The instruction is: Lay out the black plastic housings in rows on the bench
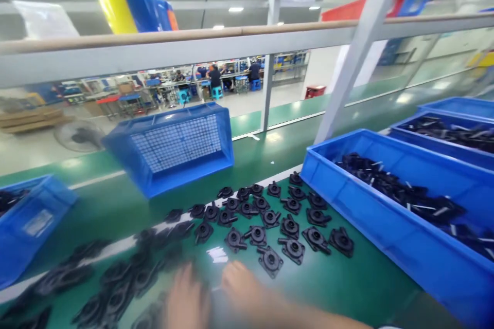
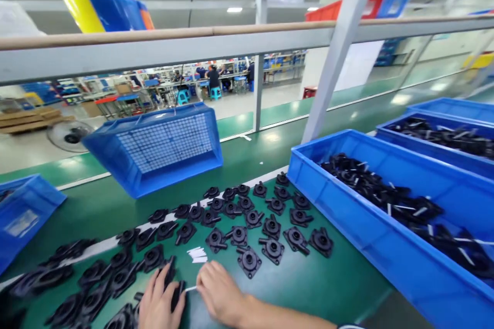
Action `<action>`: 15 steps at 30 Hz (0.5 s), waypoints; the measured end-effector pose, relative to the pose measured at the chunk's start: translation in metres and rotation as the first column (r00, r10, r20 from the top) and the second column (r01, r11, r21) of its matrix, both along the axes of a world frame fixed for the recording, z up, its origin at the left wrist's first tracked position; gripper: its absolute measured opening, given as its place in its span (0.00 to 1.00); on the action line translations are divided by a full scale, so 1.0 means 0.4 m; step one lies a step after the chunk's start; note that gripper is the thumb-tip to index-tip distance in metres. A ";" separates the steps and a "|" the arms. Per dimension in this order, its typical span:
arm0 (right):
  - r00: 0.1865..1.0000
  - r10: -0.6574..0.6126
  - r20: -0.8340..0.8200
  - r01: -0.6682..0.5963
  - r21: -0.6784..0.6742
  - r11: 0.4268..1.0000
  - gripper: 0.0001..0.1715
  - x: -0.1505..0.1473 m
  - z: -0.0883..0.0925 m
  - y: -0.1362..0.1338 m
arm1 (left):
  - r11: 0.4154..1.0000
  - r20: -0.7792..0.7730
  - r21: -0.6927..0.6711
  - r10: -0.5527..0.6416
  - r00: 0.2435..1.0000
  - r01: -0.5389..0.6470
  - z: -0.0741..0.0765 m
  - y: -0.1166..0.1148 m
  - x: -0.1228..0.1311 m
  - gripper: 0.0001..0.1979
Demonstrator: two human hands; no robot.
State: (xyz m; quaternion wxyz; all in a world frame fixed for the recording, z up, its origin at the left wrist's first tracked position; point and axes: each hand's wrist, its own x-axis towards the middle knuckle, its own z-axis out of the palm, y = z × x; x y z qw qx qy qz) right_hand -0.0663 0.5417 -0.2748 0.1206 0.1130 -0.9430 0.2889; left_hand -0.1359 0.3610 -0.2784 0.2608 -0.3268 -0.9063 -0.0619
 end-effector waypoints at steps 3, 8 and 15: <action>0.999 -0.038 0.022 0.042 -0.218 0.975 0.06 0.010 0.042 0.000 | 1.000 -0.017 -0.019 -0.018 1.000 0.018 -0.027 0.009 -0.004 0.07; 0.999 -0.033 0.013 0.035 -0.463 0.886 0.12 0.009 0.064 0.013 | 0.985 0.045 0.145 -0.103 0.994 0.095 -0.029 0.026 -0.004 0.06; 0.997 0.006 0.081 0.054 -0.715 0.697 0.11 0.002 0.078 0.014 | 0.666 0.674 0.669 -0.358 0.646 -0.329 0.109 0.019 0.028 0.11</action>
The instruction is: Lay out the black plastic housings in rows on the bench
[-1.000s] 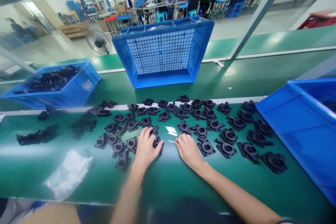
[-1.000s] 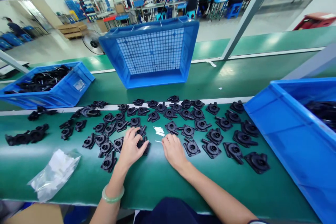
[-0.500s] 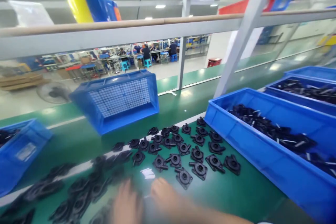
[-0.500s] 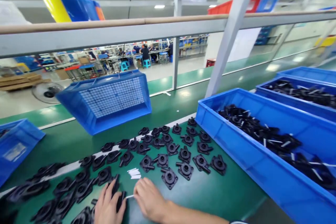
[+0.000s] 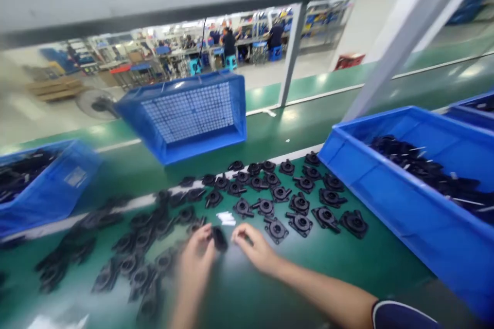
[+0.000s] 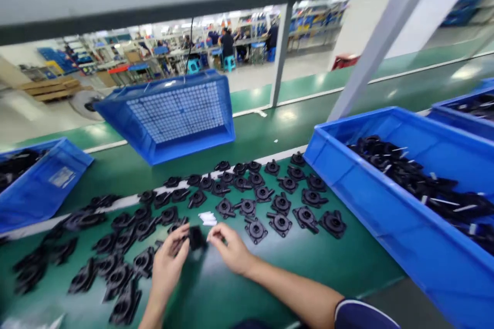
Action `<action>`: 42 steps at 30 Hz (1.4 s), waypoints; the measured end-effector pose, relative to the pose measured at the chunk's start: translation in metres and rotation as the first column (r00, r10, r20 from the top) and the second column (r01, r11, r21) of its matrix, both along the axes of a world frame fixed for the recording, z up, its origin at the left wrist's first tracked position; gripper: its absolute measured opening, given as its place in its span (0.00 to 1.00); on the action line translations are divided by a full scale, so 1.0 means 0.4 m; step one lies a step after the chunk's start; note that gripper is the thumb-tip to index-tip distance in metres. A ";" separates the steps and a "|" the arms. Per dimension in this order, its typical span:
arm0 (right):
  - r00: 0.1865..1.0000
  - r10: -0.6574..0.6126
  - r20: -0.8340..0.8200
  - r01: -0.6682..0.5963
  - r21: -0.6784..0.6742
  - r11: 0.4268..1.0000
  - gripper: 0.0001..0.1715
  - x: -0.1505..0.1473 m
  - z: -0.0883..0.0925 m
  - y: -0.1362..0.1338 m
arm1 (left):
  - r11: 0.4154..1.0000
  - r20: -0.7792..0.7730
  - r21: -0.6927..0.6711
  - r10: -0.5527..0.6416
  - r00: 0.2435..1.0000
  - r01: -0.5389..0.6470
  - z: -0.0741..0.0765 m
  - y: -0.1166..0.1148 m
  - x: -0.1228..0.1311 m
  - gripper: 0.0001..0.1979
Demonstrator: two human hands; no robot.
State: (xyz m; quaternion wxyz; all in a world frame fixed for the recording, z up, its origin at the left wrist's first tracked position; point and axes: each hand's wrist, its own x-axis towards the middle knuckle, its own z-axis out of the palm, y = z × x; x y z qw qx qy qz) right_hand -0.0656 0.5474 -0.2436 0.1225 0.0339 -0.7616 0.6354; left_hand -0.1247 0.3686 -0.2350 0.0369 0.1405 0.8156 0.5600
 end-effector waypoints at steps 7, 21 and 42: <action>1.000 0.000 -0.023 -0.002 -0.097 0.995 0.10 -0.007 -0.010 0.017 | 0.886 0.576 0.440 -0.154 0.803 -0.146 0.008 0.020 -0.013 0.17; 0.999 0.051 0.010 -0.051 -0.018 0.999 0.08 -0.017 -0.003 0.014 | 0.866 0.595 0.499 -0.312 0.741 -0.036 0.023 0.018 -0.005 0.15; 1.000 0.029 0.001 -0.028 0.245 0.969 0.14 -0.025 -0.078 0.048 | 0.855 0.624 0.500 -0.247 0.741 -0.136 -0.014 0.042 -0.016 0.33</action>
